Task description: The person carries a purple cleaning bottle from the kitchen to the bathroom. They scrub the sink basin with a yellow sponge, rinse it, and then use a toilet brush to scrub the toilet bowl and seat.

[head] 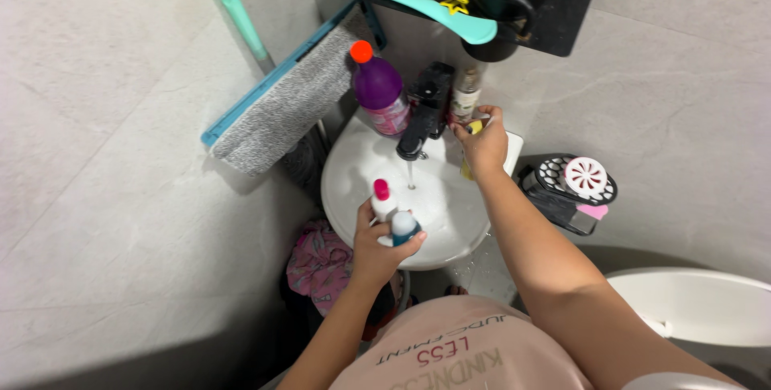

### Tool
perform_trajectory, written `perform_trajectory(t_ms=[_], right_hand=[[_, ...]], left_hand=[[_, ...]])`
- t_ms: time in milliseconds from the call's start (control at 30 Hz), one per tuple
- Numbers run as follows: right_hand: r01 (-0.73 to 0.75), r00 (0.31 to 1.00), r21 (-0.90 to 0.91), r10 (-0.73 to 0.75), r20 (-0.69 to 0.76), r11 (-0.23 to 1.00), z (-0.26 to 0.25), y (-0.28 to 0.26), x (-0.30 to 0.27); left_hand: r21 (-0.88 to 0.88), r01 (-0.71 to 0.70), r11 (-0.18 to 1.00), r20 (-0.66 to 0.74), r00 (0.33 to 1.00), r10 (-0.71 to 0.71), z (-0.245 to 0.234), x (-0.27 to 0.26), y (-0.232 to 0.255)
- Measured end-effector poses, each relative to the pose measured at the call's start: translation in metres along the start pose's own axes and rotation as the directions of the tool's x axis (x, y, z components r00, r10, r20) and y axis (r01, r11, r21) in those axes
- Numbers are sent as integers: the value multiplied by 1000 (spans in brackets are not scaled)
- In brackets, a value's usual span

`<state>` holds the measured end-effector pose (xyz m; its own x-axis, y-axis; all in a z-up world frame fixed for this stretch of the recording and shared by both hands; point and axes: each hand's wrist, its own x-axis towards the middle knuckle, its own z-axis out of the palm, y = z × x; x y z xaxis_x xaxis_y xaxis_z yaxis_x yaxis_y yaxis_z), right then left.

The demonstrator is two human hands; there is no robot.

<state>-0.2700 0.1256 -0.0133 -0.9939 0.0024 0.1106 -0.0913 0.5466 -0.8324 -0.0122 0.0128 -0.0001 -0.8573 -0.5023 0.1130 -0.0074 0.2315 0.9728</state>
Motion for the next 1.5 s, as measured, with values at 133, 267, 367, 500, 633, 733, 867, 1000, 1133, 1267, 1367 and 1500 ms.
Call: perform_trajectory(t_ms=[133,267,367,500,633,733,867,1000,1133,1267,1367,1500], right_hand=[[-108,970,32,99,224,994,-32,18,-23],[-41,774,147,-61,631,988,-71,38,-35],[-130,701,313,-135,700,941,-88,42,-34],[-134,603,308,-169,780,942,-112,30,-24],[-55,506,130,-84,858,990,-114,17,-26],[-190,474,209,-97,875,959,-98,24,-27],[-267,542,244,-64,838,932,-60,40,-35],[-303,661,234,27,750,924,-6,41,-55],[-548,607,244,179,774,800,35,34,-62],[-327,678,249,42,734,912,49,30,-56],[-198,717,199,4,697,960,47,28,-57],[-185,767,168,35,641,968,40,27,-61]], left_hand=[[-21,-143,990,170,975,144,24,18,5],[-241,34,970,427,901,75,51,46,7],[-410,469,782,615,775,-142,66,68,6],[-368,481,796,690,715,-113,69,84,-5],[-290,545,786,702,680,-213,68,87,-15],[-292,523,801,678,704,-212,63,82,-19],[-317,495,809,520,804,-288,49,62,-30],[-395,530,750,175,845,-505,34,50,-48],[-418,495,762,-13,835,-550,14,48,-57],[-389,428,816,-148,845,-514,-1,51,-59],[-337,351,874,-178,887,-425,-7,52,-64],[-266,349,898,-161,903,-399,3,64,-76]])
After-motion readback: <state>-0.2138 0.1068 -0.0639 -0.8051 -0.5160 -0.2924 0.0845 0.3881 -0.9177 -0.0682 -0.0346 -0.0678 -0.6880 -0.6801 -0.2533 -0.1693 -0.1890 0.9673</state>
